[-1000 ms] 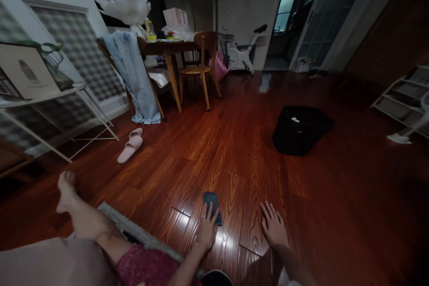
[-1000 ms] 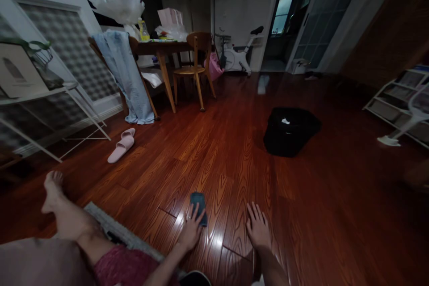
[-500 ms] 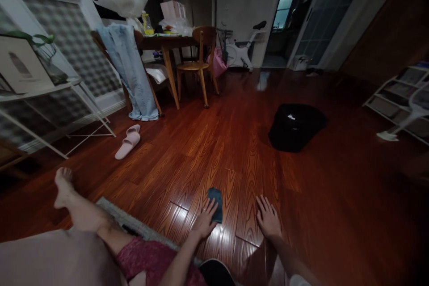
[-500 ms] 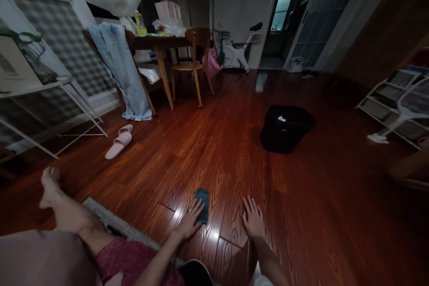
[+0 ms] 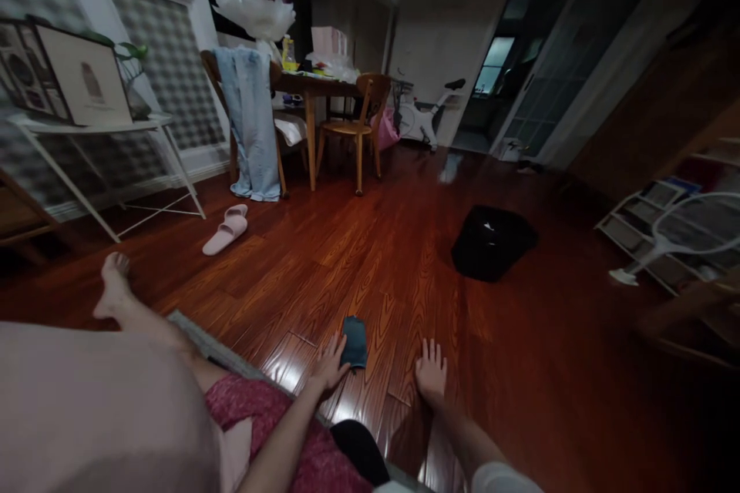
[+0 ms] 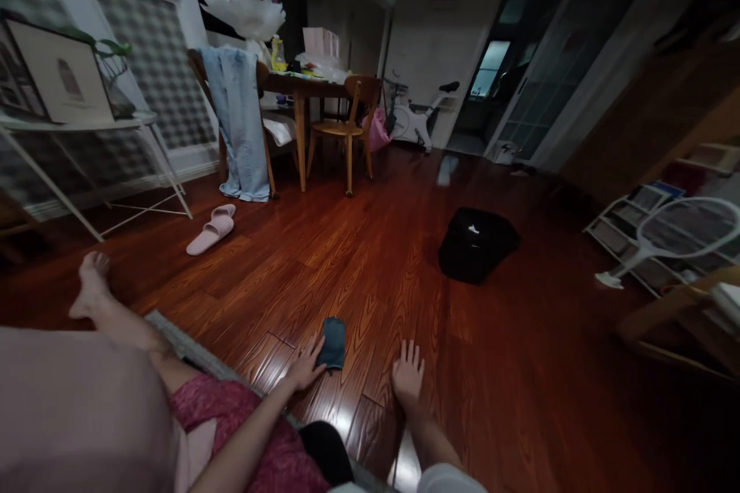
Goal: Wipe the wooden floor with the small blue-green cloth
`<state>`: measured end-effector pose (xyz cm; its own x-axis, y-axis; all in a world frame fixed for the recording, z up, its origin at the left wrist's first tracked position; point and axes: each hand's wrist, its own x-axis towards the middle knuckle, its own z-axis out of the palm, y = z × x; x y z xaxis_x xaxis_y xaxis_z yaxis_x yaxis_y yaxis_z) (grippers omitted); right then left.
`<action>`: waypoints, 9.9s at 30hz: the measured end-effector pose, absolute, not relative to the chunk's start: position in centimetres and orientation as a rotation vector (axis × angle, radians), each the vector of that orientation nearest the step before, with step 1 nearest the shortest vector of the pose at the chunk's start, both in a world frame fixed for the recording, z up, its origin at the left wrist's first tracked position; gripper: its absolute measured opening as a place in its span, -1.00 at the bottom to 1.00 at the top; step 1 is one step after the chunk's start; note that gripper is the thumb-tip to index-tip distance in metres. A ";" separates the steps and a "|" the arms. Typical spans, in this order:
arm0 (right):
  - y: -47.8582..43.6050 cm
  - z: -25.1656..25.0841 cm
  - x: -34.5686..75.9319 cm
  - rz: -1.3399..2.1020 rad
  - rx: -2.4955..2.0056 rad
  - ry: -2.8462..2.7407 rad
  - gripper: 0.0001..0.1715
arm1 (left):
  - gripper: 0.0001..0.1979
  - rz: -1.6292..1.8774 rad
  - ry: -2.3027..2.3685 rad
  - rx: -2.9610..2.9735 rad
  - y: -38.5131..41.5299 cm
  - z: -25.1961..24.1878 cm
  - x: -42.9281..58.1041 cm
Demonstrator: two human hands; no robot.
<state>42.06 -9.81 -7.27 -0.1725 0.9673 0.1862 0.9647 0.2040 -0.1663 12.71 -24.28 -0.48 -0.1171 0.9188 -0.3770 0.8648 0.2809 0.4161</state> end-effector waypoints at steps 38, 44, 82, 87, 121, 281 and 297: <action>-15.2 -5.5 49.6 0.187 -1.759 -2.178 -0.15 | -0.16 -0.252 1.899 1.697 -28.3 2.0 13.1; -21.4 -7.1 48.2 0.275 -1.423 -2.498 -0.10 | -0.18 -0.257 1.886 1.692 -28.2 1.8 12.9; -17.5 -4.7 40.4 0.352 -1.475 -2.556 -0.16 | -0.22 -0.174 1.793 1.865 -28.2 2.4 13.2; -23.4 -6.3 42.5 0.274 -1.214 -2.713 -0.23 | -0.25 -0.209 1.762 1.841 -28.1 1.8 13.3; -22.1 -5.6 39.2 0.215 -1.165 -2.680 -0.27 | -0.24 -0.136 1.741 1.803 -28.1 1.6 13.2; 0.2 -4.7 31.7 0.304 -1.667 -2.494 -0.20 | -0.25 -0.055 1.846 1.755 -29.4 0.5 14.5; -15.6 -6.1 30.6 0.328 -0.857 -2.767 -0.25 | -0.17 -0.010 1.856 1.757 -29.2 0.4 14.5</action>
